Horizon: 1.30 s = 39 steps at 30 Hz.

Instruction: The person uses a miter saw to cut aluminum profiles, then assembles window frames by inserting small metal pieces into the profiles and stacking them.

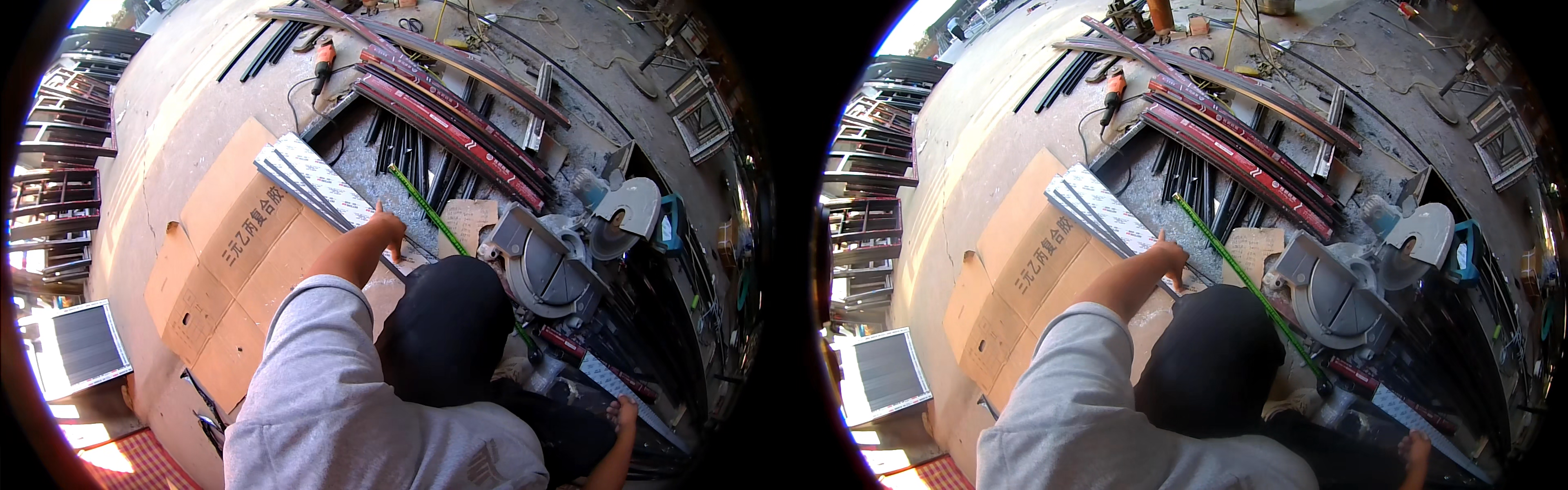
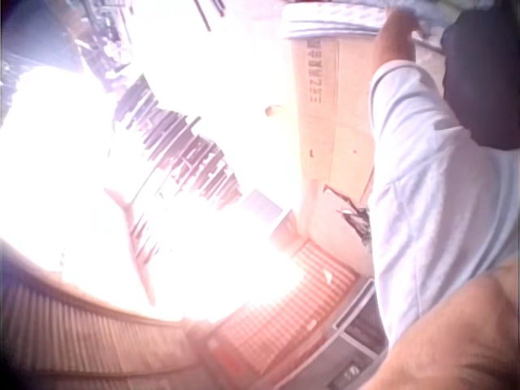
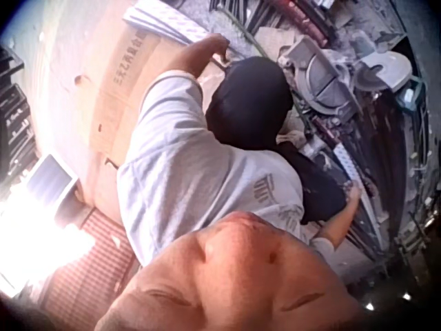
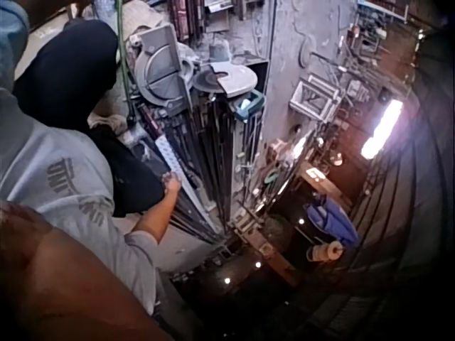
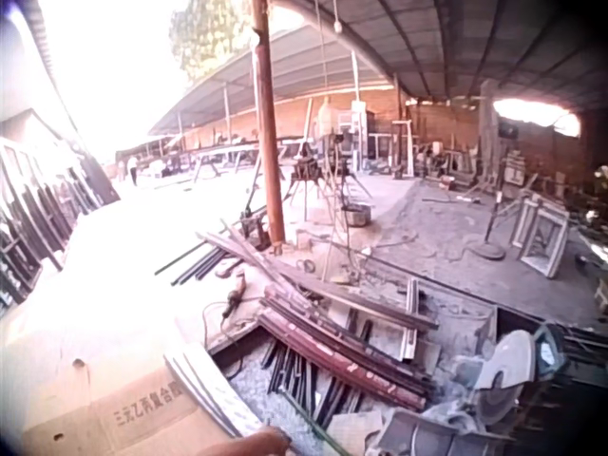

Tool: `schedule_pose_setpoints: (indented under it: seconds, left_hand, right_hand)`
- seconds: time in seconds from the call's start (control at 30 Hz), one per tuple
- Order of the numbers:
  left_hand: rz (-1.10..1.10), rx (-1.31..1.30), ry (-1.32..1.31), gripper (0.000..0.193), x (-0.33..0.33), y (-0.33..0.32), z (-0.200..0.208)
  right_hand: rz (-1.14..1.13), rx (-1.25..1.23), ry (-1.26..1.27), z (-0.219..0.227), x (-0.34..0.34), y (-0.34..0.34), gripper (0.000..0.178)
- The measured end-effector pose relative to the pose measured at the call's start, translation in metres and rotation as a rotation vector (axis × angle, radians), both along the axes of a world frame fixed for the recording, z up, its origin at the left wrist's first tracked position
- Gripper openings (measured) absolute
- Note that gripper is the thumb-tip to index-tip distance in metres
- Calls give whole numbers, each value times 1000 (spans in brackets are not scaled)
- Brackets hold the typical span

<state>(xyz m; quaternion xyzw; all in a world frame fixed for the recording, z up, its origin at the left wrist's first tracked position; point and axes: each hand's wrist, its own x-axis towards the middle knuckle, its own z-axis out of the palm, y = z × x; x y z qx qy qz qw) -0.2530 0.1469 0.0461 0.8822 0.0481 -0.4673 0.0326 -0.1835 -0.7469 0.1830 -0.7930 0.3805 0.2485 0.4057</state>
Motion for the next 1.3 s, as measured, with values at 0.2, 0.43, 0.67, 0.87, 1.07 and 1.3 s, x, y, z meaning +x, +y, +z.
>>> schedule_pose_setpoints:
  seconds: [0.2,0.43,0.67,0.87,1.07,1.3]
  left_hand:
    - [-76,37,69,107,2,2,-22]
    - [-163,42,-105,118,-24,-7,-7]
    - [-138,38,-604,78,-143,-17,-1]
    - [-34,-7,-836,53,-216,-21,-52]
    - [-22,61,-545,61,-174,-24,-12]
    - [23,118,-670,67,-184,-31,-43]
  right_hand:
    - [80,4,27,-9,4,-3,11]
    - [38,48,-30,-13,-1,-18,14]
    - [30,-22,-54,-19,4,-2,12]
    - [114,9,9,-28,12,-24,14]
    - [120,-31,-14,-16,12,4,17]
    - [100,-3,-54,-10,9,3,18]
